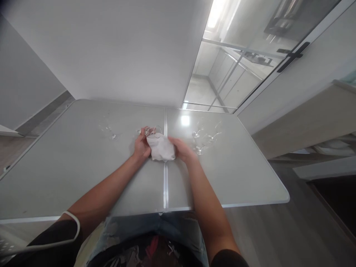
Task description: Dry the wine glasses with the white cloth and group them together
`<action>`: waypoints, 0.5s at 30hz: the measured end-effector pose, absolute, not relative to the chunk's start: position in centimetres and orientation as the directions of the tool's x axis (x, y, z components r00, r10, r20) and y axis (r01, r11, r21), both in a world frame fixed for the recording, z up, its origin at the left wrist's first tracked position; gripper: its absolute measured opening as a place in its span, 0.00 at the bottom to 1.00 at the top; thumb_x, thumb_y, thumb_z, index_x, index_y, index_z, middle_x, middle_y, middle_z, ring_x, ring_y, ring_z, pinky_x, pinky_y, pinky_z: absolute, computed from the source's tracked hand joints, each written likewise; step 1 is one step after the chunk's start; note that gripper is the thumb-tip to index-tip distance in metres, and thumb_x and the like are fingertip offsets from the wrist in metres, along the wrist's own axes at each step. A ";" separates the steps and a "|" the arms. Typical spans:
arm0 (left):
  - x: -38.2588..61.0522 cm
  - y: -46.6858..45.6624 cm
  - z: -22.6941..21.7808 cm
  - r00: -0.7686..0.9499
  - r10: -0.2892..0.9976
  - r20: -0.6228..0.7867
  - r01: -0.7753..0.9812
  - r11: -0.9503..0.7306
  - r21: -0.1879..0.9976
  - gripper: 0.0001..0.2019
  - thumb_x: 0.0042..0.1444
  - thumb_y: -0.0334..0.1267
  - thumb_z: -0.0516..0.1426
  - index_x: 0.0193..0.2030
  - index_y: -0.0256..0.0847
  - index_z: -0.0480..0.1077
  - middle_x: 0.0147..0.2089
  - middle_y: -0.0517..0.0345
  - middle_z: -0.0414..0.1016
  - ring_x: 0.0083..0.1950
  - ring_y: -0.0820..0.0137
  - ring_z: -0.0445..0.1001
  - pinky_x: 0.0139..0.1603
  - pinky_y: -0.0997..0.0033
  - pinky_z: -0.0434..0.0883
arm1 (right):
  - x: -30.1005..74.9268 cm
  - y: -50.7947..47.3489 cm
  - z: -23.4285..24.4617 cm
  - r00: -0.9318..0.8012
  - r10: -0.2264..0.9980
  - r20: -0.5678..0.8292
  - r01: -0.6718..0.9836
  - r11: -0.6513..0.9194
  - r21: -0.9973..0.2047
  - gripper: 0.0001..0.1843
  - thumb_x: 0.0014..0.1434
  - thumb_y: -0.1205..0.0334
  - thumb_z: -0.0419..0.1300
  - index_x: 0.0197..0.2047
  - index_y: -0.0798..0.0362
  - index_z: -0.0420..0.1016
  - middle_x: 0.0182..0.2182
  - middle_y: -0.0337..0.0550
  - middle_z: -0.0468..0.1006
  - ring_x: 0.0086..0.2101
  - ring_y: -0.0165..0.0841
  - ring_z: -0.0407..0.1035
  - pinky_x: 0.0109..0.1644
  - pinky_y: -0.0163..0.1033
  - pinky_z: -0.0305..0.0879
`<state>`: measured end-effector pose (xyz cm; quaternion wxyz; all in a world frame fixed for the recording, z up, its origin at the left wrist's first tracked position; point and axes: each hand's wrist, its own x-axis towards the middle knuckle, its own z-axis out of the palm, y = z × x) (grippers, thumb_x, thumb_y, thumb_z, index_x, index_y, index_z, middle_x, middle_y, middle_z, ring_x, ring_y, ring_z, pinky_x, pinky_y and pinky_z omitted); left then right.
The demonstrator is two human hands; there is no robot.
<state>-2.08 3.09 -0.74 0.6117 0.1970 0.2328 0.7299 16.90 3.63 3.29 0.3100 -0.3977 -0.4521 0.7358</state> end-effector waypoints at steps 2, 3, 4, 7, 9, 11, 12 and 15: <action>-2.2 3.1 -0.7 -0.203 0.979 0.003 -0.782 -0.164 0.602 0.14 0.59 0.52 0.63 0.42 0.45 0.73 0.43 0.55 0.79 0.43 0.67 0.78 0.47 0.66 0.73 | 16.9 3.5 3.3 -0.528 0.796 -0.295 -0.072 -0.388 -0.919 0.20 0.49 0.48 0.72 0.38 0.53 0.77 0.36 0.46 0.80 0.36 0.39 0.74 0.39 0.41 0.70; -2.2 3.1 -0.6 -0.215 0.977 0.006 -0.769 -0.173 0.616 0.14 0.60 0.53 0.62 0.42 0.45 0.73 0.43 0.55 0.79 0.43 0.67 0.78 0.46 0.66 0.73 | 16.9 3.5 3.4 -0.507 0.822 -0.260 -0.082 -0.346 -0.935 0.19 0.48 0.50 0.73 0.38 0.53 0.75 0.35 0.44 0.79 0.36 0.38 0.73 0.39 0.40 0.70; -2.2 3.1 -0.6 -0.229 0.973 0.013 -0.755 -0.186 0.629 0.14 0.59 0.53 0.62 0.42 0.45 0.73 0.44 0.54 0.79 0.43 0.67 0.78 0.46 0.67 0.73 | 16.9 3.4 3.4 -0.446 0.870 -0.211 -0.100 -0.282 -0.954 0.19 0.48 0.51 0.72 0.37 0.52 0.74 0.33 0.42 0.77 0.35 0.36 0.72 0.38 0.39 0.69; -2.1 3.1 -0.5 -0.303 0.952 0.049 -0.699 -0.257 0.667 0.14 0.59 0.52 0.63 0.41 0.45 0.74 0.45 0.53 0.78 0.47 0.67 0.78 0.45 0.70 0.72 | 16.7 3.4 3.6 -0.020 1.000 0.017 -0.028 0.016 -0.999 0.18 0.54 0.47 0.68 0.33 0.49 0.67 0.26 0.35 0.68 0.28 0.31 0.64 0.31 0.35 0.62; -1.8 3.1 -0.5 -0.350 0.934 0.073 -0.649 -0.298 0.700 0.13 0.58 0.51 0.64 0.40 0.44 0.75 0.46 0.53 0.78 0.50 0.66 0.78 0.45 0.71 0.71 | 16.4 3.3 3.7 0.210 0.958 0.196 0.123 0.173 -0.977 0.18 0.57 0.45 0.65 0.32 0.48 0.64 0.24 0.33 0.62 0.26 0.30 0.58 0.29 0.34 0.56; -1.4 2.9 -0.5 -0.361 0.928 0.097 -0.602 -0.311 0.735 0.13 0.58 0.50 0.65 0.40 0.44 0.75 0.47 0.52 0.78 0.52 0.65 0.78 0.46 0.71 0.71 | 16.0 3.0 3.8 0.232 0.928 0.291 0.209 0.244 -0.947 0.18 0.60 0.44 0.63 0.34 0.48 0.65 0.23 0.33 0.60 0.25 0.29 0.55 0.27 0.35 0.53; -1.1 2.8 -0.5 -0.354 0.929 0.108 -0.582 -0.309 0.752 0.13 0.57 0.50 0.65 0.41 0.43 0.76 0.46 0.52 0.79 0.52 0.64 0.78 0.46 0.70 0.71 | 15.7 2.8 3.8 0.182 0.938 0.296 0.209 0.258 -0.943 0.17 0.60 0.44 0.62 0.36 0.48 0.65 0.23 0.32 0.60 0.24 0.29 0.54 0.27 0.35 0.52; -0.6 2.6 -0.3 -0.364 0.923 0.121 -0.536 -0.314 0.784 0.15 0.55 0.50 0.67 0.42 0.41 0.77 0.44 0.50 0.80 0.48 0.63 0.79 0.48 0.67 0.72 | 14.9 2.1 3.4 -0.097 0.963 0.251 0.119 0.262 -0.958 0.18 0.61 0.45 0.62 0.44 0.46 0.64 0.23 0.31 0.66 0.23 0.29 0.55 0.29 0.35 0.54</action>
